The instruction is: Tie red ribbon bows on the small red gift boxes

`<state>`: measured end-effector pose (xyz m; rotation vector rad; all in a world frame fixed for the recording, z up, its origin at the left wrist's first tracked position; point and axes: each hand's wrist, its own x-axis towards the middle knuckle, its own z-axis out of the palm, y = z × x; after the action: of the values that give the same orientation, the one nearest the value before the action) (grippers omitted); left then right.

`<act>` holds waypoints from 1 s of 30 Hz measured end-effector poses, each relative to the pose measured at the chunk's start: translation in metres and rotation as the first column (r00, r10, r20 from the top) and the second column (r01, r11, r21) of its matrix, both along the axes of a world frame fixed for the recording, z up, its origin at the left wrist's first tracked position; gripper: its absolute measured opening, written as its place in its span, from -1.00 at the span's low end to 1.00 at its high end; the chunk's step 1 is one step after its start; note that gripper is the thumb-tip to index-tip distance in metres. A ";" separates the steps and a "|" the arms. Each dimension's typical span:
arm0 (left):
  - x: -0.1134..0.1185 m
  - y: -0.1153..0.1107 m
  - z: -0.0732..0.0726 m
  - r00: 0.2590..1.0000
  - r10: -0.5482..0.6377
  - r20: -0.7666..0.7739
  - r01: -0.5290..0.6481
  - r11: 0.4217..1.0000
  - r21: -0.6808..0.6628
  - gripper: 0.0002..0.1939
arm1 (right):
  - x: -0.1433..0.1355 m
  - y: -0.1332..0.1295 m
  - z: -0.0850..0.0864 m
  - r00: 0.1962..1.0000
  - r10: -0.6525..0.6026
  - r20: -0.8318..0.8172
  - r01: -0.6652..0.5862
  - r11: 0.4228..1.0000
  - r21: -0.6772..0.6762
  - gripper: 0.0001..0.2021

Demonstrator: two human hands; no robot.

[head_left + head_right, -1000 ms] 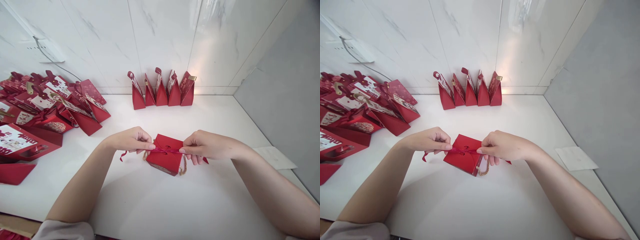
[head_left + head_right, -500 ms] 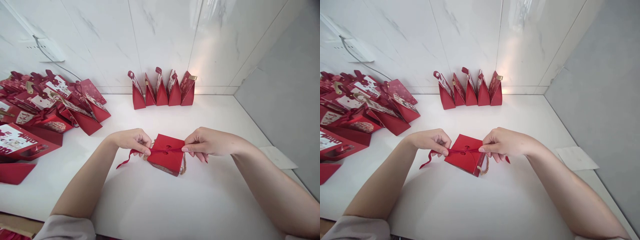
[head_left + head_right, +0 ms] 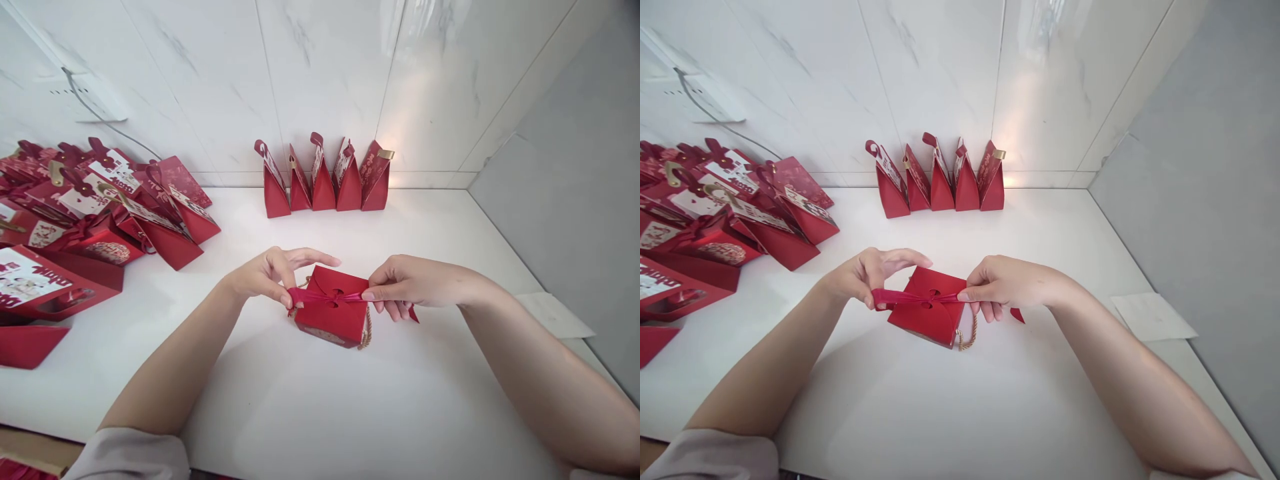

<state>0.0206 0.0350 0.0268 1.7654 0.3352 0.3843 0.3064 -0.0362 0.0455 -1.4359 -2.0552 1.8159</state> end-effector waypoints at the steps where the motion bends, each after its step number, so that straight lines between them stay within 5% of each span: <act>1: 0.005 -0.002 -0.003 1.000 -0.001 0.018 0.001 1.000 -0.012 -0.68 | 0.000 0.000 0.001 1.000 0.002 0.004 -0.002 1.000 0.001 -0.61; 11: 0.016 -0.012 -0.015 0.995 0.100 0.019 -0.098 0.993 -0.066 -0.66 | -0.001 0.000 0.003 1.000 -0.002 -0.009 0.002 1.000 0.007 -0.61; 18: 0.023 -0.023 -0.007 0.974 0.213 -0.080 -0.198 0.967 0.159 -0.83 | 0.002 0.003 0.002 0.994 0.061 -0.088 -0.065 0.997 -0.042 -0.61; 21: 0.023 -0.023 -0.007 0.966 0.237 -0.105 -0.219 0.963 0.157 -0.84 | 0.006 0.004 0.003 0.973 0.095 -0.212 -0.106 0.994 -0.040 -0.63; 26: 0.023 -0.025 -0.008 0.952 0.280 -0.125 -0.269 0.958 0.102 -0.84 | 0.001 0.001 -0.001 0.934 -0.047 -0.354 0.088 0.991 0.100 -0.71; 30: 0.025 -0.028 -0.006 0.941 0.310 -0.134 -0.289 0.944 0.157 -0.87 | -0.010 -0.003 -0.009 0.868 -0.096 -0.488 0.153 0.985 0.078 -0.75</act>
<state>0.0453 0.0075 0.0206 1.8864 0.7118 0.4952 0.2960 -0.0387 0.0366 -0.9328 -1.7355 1.7460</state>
